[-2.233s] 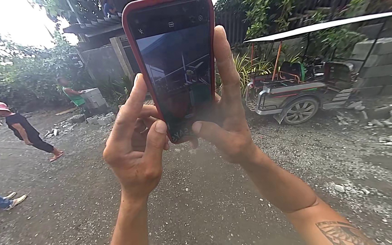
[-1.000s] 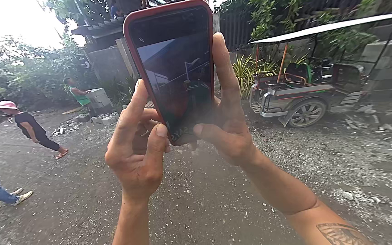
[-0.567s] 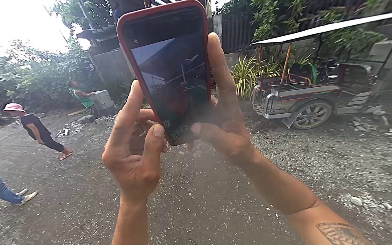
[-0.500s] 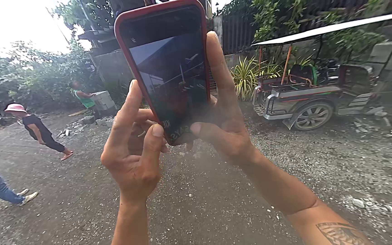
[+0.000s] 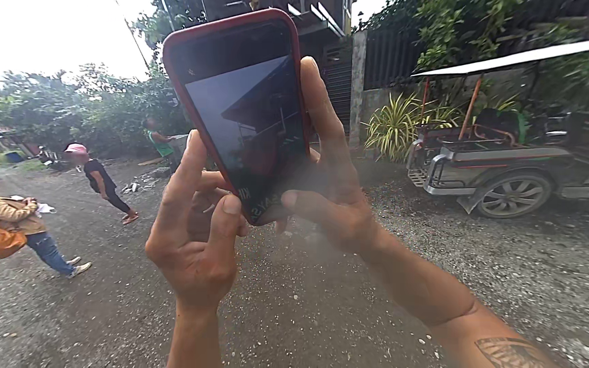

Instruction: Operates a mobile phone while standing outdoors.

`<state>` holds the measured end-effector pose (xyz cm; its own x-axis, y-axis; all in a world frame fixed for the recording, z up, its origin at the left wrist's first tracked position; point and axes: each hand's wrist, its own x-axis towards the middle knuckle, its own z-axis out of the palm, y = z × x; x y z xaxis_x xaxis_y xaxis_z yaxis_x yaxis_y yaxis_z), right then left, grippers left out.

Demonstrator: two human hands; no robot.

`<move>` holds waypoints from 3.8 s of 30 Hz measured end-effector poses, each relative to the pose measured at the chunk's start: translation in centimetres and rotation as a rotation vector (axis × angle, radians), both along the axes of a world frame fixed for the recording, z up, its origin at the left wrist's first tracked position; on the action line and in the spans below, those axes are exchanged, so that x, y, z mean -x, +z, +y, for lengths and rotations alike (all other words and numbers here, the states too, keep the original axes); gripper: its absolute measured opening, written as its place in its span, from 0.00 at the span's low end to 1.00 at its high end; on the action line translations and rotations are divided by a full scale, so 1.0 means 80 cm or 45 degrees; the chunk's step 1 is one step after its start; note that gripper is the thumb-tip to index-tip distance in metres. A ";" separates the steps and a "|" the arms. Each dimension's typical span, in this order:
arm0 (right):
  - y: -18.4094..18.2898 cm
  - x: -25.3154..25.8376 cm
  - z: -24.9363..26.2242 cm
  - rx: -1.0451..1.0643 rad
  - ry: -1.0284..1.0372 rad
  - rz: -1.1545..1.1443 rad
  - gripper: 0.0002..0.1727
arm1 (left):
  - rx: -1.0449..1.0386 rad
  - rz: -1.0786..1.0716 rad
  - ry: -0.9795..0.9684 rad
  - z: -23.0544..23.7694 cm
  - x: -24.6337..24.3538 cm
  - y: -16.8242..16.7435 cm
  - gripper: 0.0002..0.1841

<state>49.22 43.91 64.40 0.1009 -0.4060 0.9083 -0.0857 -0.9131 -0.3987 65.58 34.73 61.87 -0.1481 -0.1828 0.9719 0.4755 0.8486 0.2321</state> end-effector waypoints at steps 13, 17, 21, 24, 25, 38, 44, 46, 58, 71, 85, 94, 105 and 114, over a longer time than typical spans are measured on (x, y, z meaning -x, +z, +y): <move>-0.004 0.002 0.001 -0.010 -0.015 -0.035 0.59 | -0.011 -0.018 -0.054 -0.006 0.006 -0.002 0.31; -0.003 0.008 0.006 0.010 -0.081 -0.018 0.59 | -0.001 -0.031 -0.074 -0.006 0.014 -0.002 0.31; -0.004 0.013 0.012 -0.007 -0.102 -0.048 0.58 | 0.010 -0.054 -0.110 -0.007 0.023 0.000 0.31; -0.004 0.021 0.018 0.000 -0.137 -0.053 0.58 | 0.008 -0.053 -0.155 -0.007 0.036 0.001 0.31; -0.004 0.025 0.021 0.008 -0.162 -0.039 0.58 | 0.011 -0.051 -0.168 -0.006 0.042 0.001 0.31; 0.003 0.076 0.072 0.089 -0.406 -0.053 0.58 | 0.063 -0.100 -0.374 0.013 0.119 0.019 0.32; 0.006 0.098 0.094 0.093 -0.477 -0.063 0.58 | 0.083 -0.108 -0.449 0.025 0.152 0.025 0.31; 0.007 0.105 0.100 0.097 -0.507 -0.058 0.58 | 0.091 -0.107 -0.468 0.028 0.162 0.026 0.31; 0.005 0.145 0.116 0.111 -0.604 -0.046 0.58 | 0.096 -0.102 -0.564 0.036 0.210 0.024 0.31; 0.009 0.181 0.106 0.070 -0.593 -0.029 0.58 | 0.067 -0.084 -0.562 0.028 0.243 0.022 0.32; -0.004 0.223 0.032 0.040 -0.573 -0.032 0.57 | 0.023 -0.094 -0.563 -0.045 0.284 0.005 0.31; -0.013 0.285 -0.074 -0.029 -0.637 -0.001 0.58 | -0.006 -0.084 -0.603 -0.162 0.351 -0.012 0.31; -0.039 0.382 -0.267 -0.093 -0.460 -0.072 0.56 | -0.021 -0.093 -0.556 -0.345 0.433 -0.032 0.30; -0.060 0.444 -0.419 -0.112 -0.268 -0.095 0.58 | -0.108 -0.143 -0.347 -0.470 0.466 -0.058 0.30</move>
<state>13.72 10.36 59.62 -0.0606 -0.4889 0.8702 -0.2379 -0.8397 -0.4882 28.29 -2.90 57.26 -0.3085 -0.2013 0.9297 0.6502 0.6687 0.3606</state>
